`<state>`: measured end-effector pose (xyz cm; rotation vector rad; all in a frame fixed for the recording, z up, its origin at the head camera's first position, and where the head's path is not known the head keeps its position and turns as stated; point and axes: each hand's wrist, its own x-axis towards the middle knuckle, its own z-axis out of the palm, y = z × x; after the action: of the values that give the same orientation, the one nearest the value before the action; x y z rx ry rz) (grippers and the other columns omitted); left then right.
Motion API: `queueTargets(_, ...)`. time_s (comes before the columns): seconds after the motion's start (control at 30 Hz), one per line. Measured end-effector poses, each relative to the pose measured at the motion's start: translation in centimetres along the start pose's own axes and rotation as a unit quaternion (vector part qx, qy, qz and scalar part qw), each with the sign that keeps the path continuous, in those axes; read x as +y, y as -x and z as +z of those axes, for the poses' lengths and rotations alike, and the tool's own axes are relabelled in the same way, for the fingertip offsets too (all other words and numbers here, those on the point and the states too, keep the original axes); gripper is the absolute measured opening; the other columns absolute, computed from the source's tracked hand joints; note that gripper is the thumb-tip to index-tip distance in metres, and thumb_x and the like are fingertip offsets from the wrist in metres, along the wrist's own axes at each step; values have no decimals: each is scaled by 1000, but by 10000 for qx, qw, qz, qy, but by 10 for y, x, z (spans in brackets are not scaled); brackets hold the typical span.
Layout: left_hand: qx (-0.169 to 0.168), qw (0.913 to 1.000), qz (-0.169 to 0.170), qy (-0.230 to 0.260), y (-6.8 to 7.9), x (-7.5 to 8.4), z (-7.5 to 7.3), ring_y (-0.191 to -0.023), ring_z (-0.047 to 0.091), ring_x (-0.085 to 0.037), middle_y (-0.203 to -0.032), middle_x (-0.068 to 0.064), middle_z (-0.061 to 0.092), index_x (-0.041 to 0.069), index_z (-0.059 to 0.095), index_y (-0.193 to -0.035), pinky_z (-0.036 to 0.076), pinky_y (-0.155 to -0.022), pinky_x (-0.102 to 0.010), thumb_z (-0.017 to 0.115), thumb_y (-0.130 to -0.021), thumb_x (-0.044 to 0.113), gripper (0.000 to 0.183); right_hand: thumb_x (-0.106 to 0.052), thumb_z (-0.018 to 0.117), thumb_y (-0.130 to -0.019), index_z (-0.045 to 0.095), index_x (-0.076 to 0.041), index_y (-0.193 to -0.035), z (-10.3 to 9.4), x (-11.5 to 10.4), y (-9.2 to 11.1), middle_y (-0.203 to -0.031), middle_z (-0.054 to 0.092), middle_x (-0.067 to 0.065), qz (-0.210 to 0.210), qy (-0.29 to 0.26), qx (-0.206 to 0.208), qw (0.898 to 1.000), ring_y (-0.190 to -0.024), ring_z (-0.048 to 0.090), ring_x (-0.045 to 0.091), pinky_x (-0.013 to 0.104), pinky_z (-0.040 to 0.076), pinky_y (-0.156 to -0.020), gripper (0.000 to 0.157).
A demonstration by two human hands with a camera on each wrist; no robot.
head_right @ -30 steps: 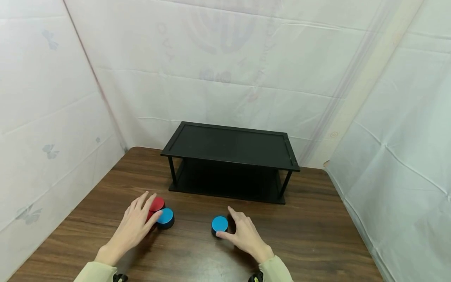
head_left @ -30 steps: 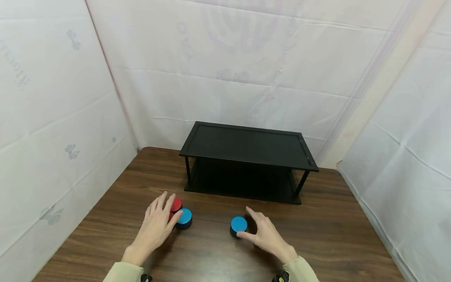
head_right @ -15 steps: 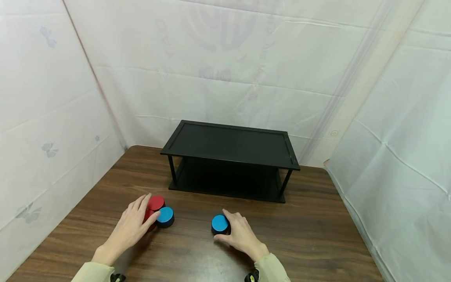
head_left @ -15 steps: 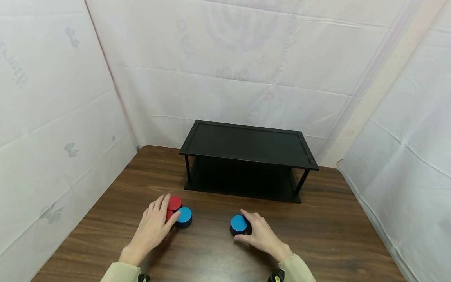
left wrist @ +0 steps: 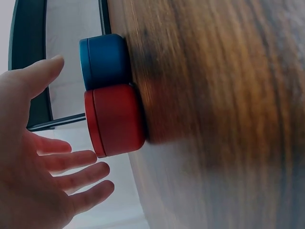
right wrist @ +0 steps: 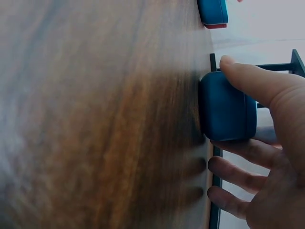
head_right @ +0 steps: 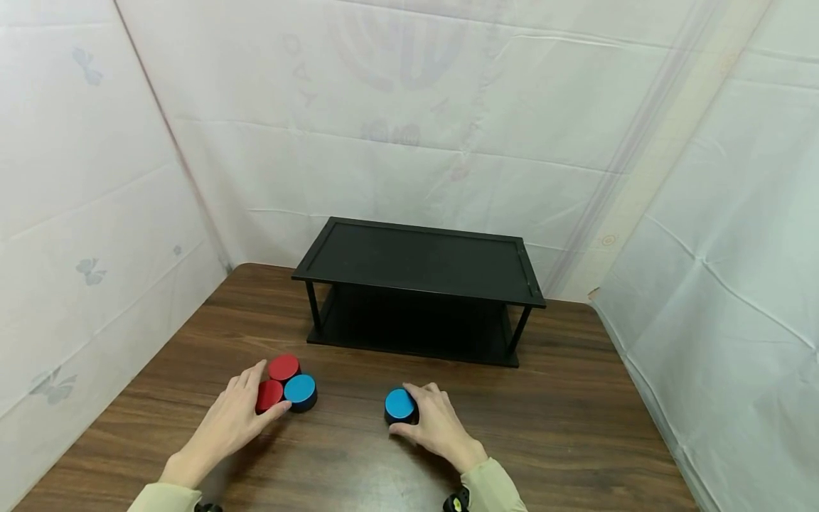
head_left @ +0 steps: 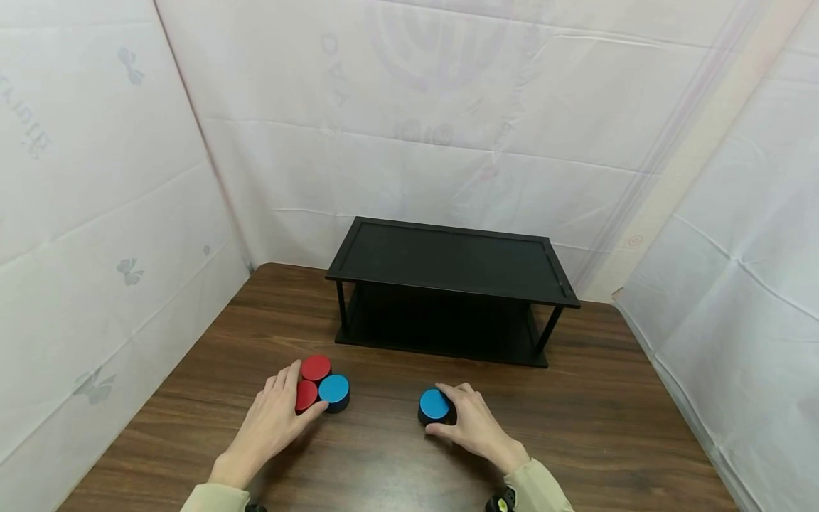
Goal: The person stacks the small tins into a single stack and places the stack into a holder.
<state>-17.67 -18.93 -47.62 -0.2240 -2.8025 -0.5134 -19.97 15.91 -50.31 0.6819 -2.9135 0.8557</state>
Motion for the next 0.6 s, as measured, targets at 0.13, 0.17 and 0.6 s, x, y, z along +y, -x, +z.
queueTargets(0.13, -31, 10000, 26, 1, 0, -2, 2, -107, 55, -43, -124, -29, 56, -11, 41, -134, 50, -86, -57, 77, -77, 44, 86, -45, 75, -81, 55, -5, -134, 0, 0, 0, -119, 63, 8, 59, -10, -15, 10000, -107, 55, 21, 47, 44, -92, 69)
queueTargets(0.17, -47, 10000, 28, 3, 0, -2, 2, -107, 55, -43, -123, -29, 56, -11, 41, -133, 50, -86, -56, 78, -77, 43, 86, -44, 75, -81, 55, -6, -134, -1, 0, 0, -118, 63, 8, 75, -9, -10, 10000, -107, 55, 21, 47, 44, -92, 68)
queueTargets(0.6, -419, 9987, -95, 291, 3, -6, 3, -100, 55, -36, -118, -26, 57, -12, 42, -131, 54, -84, -49, 85, -70, 32, 87, -44, 76, -79, 59, -7, -129, 1, 1, -1, -115, 64, 6, 57, 126, 42, 9999, -103, 56, 19, 43, 44, -89, 64)
